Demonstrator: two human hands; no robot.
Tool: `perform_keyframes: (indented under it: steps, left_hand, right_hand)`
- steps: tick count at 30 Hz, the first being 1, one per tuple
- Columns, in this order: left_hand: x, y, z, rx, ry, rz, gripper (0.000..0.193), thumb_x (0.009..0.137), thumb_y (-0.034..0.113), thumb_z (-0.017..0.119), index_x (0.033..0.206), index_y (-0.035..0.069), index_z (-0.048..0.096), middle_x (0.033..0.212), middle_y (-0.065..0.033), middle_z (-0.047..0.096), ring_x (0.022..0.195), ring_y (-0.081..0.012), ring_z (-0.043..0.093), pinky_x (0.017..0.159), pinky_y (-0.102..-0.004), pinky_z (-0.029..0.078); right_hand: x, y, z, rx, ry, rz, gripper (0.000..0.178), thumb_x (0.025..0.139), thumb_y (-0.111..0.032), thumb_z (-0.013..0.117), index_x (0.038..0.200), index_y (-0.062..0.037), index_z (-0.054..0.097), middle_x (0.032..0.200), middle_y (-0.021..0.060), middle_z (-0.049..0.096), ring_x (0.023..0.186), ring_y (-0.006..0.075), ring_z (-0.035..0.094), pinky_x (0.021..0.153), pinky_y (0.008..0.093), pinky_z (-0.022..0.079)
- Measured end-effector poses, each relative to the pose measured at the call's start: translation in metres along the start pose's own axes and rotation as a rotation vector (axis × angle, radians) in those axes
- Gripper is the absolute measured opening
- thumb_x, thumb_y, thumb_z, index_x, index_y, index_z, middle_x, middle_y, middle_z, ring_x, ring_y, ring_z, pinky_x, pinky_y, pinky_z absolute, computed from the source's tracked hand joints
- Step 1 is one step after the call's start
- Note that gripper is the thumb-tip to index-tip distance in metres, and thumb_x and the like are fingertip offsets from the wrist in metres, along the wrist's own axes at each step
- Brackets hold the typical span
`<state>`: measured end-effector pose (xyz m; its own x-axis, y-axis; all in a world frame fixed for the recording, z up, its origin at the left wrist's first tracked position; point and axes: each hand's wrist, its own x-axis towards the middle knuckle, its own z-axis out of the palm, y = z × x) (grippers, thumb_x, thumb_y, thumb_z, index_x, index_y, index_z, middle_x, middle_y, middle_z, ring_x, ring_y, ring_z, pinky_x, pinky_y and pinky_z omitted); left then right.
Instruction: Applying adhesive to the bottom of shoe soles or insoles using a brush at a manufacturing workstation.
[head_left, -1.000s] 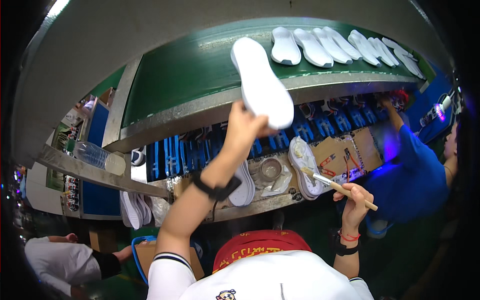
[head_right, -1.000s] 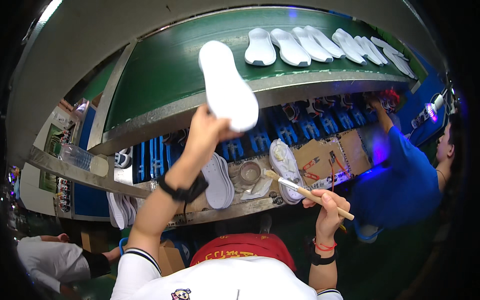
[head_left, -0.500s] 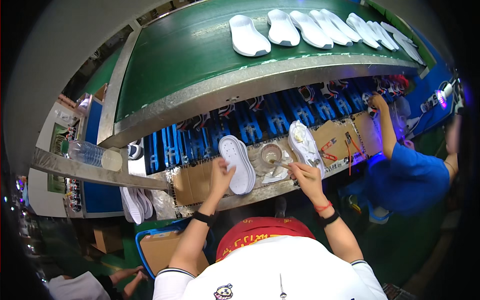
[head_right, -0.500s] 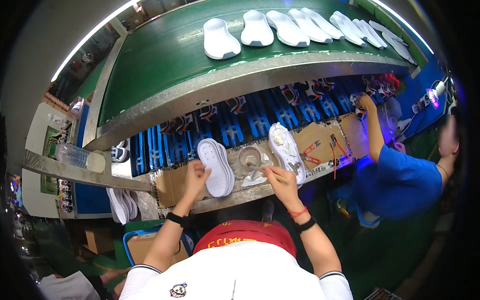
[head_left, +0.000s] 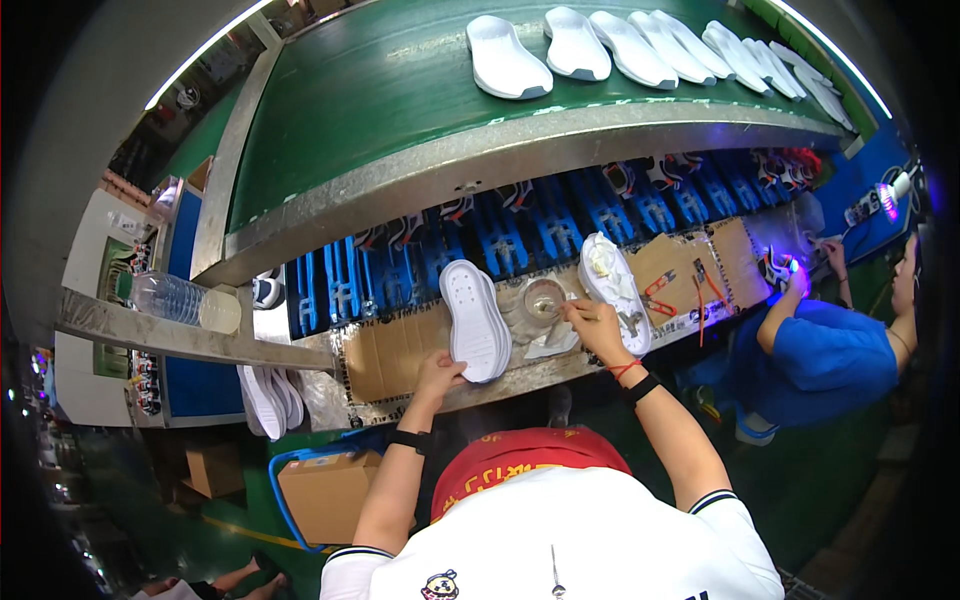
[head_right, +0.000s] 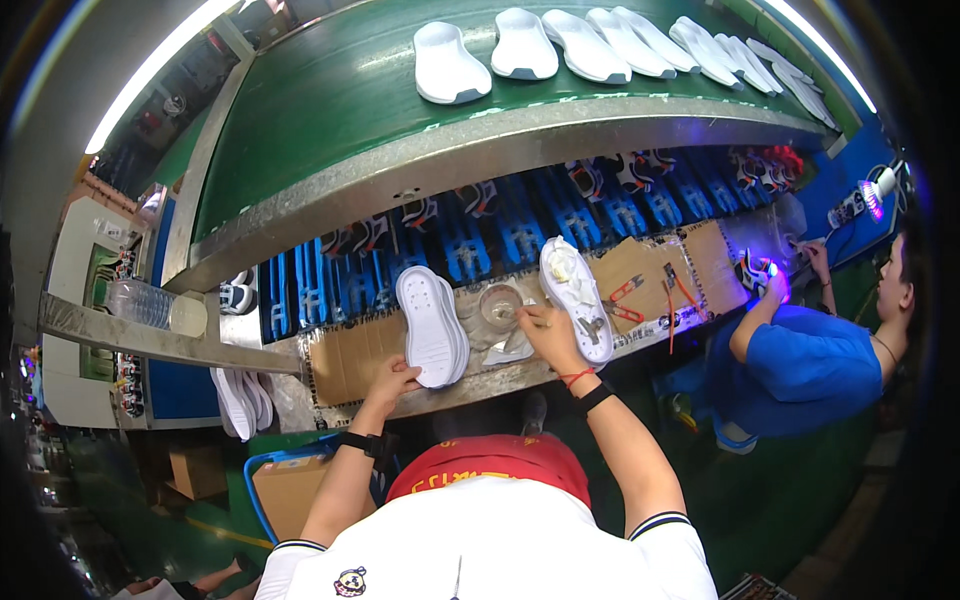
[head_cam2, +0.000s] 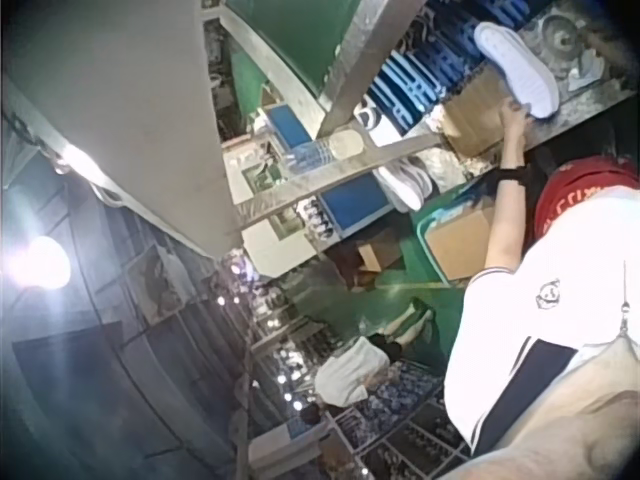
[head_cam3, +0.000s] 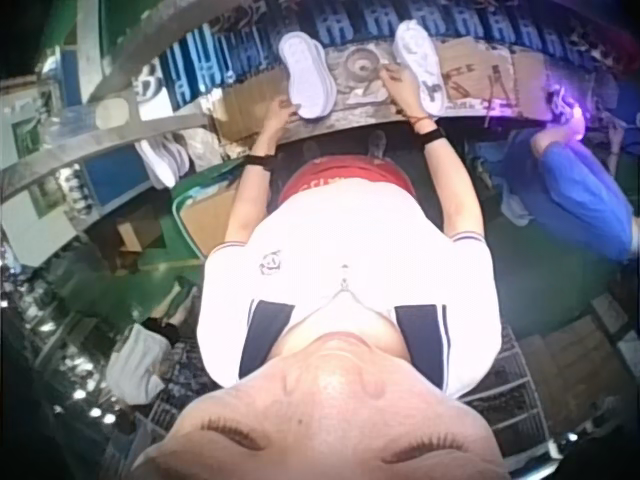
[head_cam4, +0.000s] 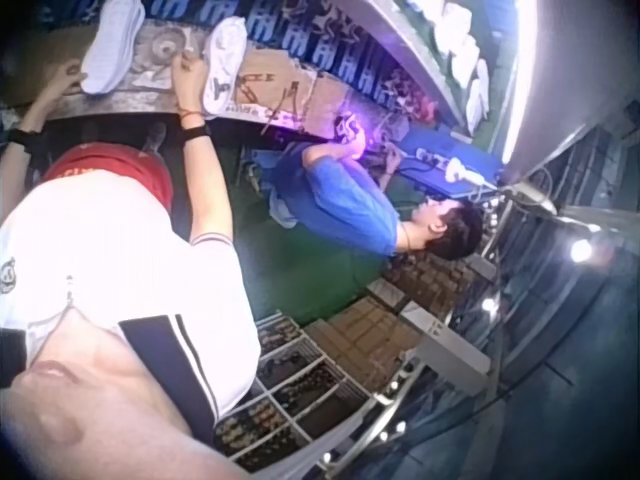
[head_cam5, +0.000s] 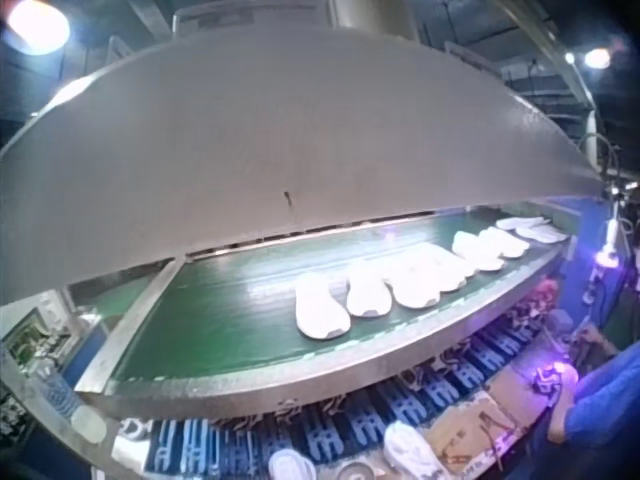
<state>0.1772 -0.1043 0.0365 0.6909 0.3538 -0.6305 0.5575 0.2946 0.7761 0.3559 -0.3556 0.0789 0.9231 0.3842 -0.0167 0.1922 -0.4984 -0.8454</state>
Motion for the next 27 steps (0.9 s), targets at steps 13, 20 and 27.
perform_keyframes:
  steps: [13,20,27]
  left_hand:
    - [-0.092,0.095,0.037,-0.275,-0.145,0.273,0.048,0.081,-0.006,0.058,0.125,-0.002,0.039,0.118,-0.0153,0.054,0.098,-0.0217,0.061,0.075,-0.0306,0.056]
    - [-0.099,0.118,0.056,-0.239,-0.036,0.532,0.040,0.082,-0.008,0.056,0.120,-0.006,0.042,0.110,-0.0170,0.058,0.094,-0.0194,0.062,0.077,-0.0278,0.054]
    - [-0.103,0.124,0.066,-0.192,-0.015,0.578,0.037,0.082,-0.007,0.057,0.117,-0.006,0.045,0.108,-0.0165,0.060,0.095,-0.0189,0.062,0.081,-0.0261,0.050]
  right_hand:
    - [-0.009,-0.021,-0.034,0.354,0.031,0.127,0.023,0.084,-0.012,0.052,0.090,0.0032,0.069,0.068,0.0090,0.068,0.053,0.0097,0.060,0.050,0.0213,0.048]
    - [-0.052,-0.112,-0.080,0.582,-0.041,-0.004,0.021,0.088,-0.006,0.052,0.090,0.0068,0.067,0.073,0.0133,0.068,0.059,0.0120,0.061,0.054,0.0209,0.049]
    - [-0.066,-0.138,-0.072,0.458,-0.122,-0.238,0.015,0.085,-0.002,0.055,0.088,0.0059,0.068,0.071,0.0131,0.067,0.059,0.0135,0.063,0.054,0.0218,0.050]
